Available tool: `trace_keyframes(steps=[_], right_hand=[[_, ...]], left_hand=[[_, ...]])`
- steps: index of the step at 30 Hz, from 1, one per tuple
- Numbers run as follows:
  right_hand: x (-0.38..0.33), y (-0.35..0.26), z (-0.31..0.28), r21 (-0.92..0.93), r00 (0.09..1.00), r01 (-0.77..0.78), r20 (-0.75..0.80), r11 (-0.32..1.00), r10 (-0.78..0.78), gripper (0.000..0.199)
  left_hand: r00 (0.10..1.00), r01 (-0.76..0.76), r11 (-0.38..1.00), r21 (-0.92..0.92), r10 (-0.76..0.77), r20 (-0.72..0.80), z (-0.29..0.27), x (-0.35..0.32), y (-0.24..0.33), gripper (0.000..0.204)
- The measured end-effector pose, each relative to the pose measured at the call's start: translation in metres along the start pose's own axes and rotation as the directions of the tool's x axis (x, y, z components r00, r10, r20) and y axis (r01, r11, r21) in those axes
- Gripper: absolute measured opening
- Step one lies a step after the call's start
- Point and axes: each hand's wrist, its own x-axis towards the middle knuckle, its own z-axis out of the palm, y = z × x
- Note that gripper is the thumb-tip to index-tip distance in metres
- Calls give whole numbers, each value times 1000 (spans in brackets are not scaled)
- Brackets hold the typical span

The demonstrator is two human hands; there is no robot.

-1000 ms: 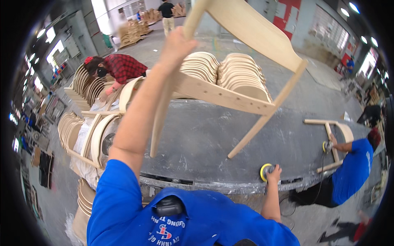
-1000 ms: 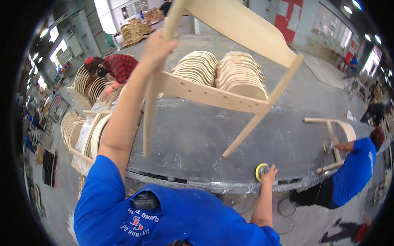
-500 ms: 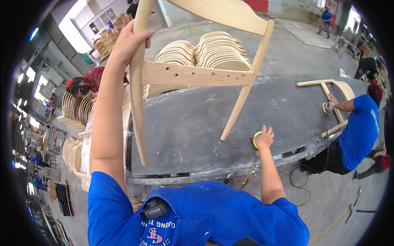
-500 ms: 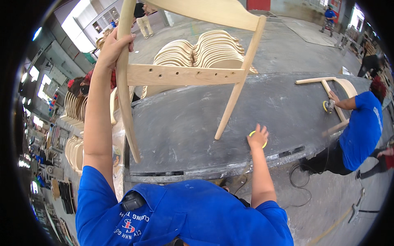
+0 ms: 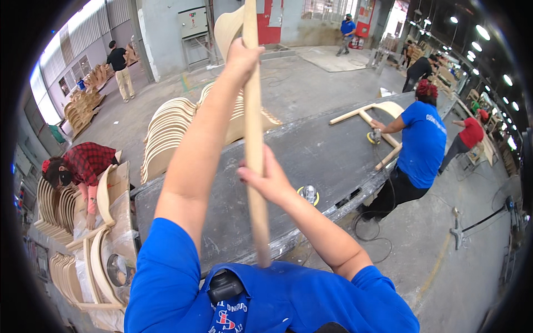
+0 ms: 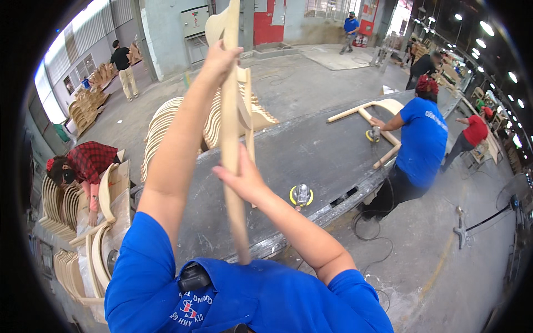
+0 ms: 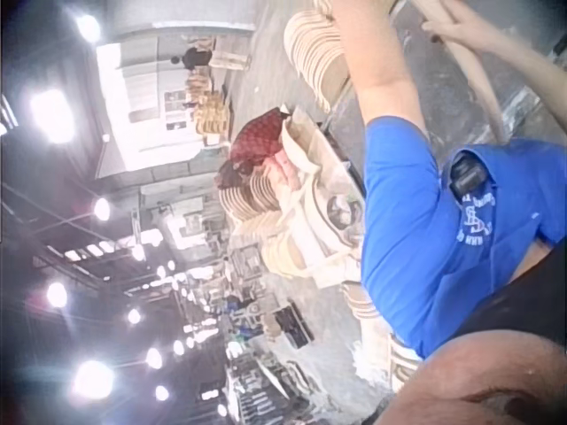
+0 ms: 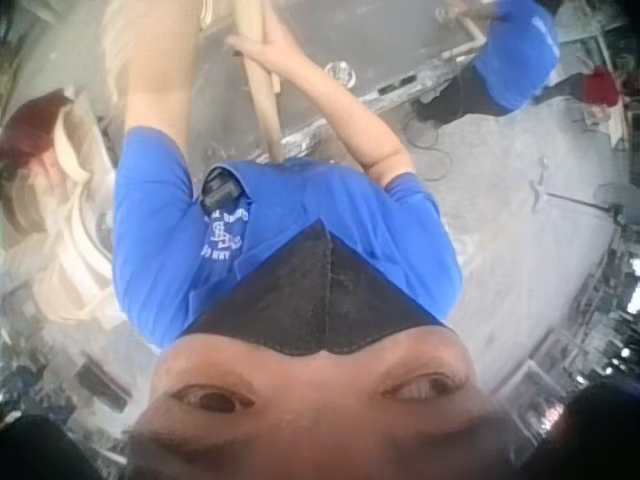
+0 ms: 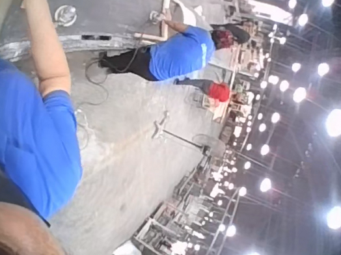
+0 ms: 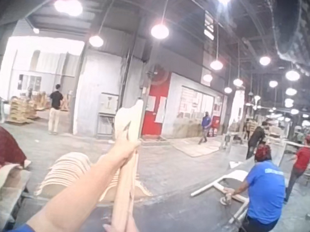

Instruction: The person uses a handheld orbital sander to smooth the surfaces of wooden chair frames. They repeatedly pick up chairs, sand the seat and backrest, flip the chairs to access different sides, and place them back on the workbench.

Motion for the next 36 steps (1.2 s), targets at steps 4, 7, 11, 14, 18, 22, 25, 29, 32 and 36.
trace_keyframes(steps=[4, 7, 11, 14, 18, 22, 25, 29, 32, 36], right_hand=[[-28, -31, -58, -106, 989, -146, -39, 984, 142, 70], [-42, -38, -86, -546, 972, 102, -123, 832, -201, 59], [-53, -38, -102, -720, 835, -74, -423, 690, -352, 47], [-72, -36, -127, -658, 789, -156, -532, 736, -308, 37], [-91, -20, -174, -623, 745, -72, -553, 779, -373, 29], [-98, -1, -214, -672, 690, -33, -551, 740, -470, 28], [-104, 8, -233, -692, 670, -41, -555, 721, -494, 29], [-110, 16, -247, -672, 648, -16, -571, 740, -504, 30], [-112, 20, -253, -644, 653, 45, -560, 763, -511, 31], [-119, 24, -258, -653, 633, 41, -568, 756, -525, 31]], left_hand=[[966, -211, 975, -76, 196, -169, 45, -24, -3, 52], [984, -141, 967, -211, 114, -134, 75, -66, 6, 85], [892, -451, 886, -107, 442, -94, 88, -111, 17, 79], [879, -366, 903, -223, 415, 234, 36, -130, 5, 55], [917, -399, 885, -241, 392, -77, -61, -137, -17, 20], [851, -459, 880, -119, 398, -342, -132, -131, -37, 18], [894, -340, 938, -64, 301, -332, -167, -118, -59, 19], [964, -123, 991, -51, 107, -245, -176, -108, -114, 22], [971, 31, 1000, 2, -30, -236, -164, -106, -163, 38], [910, 120, 986, 113, -64, -409, -129, -120, -210, 35]])
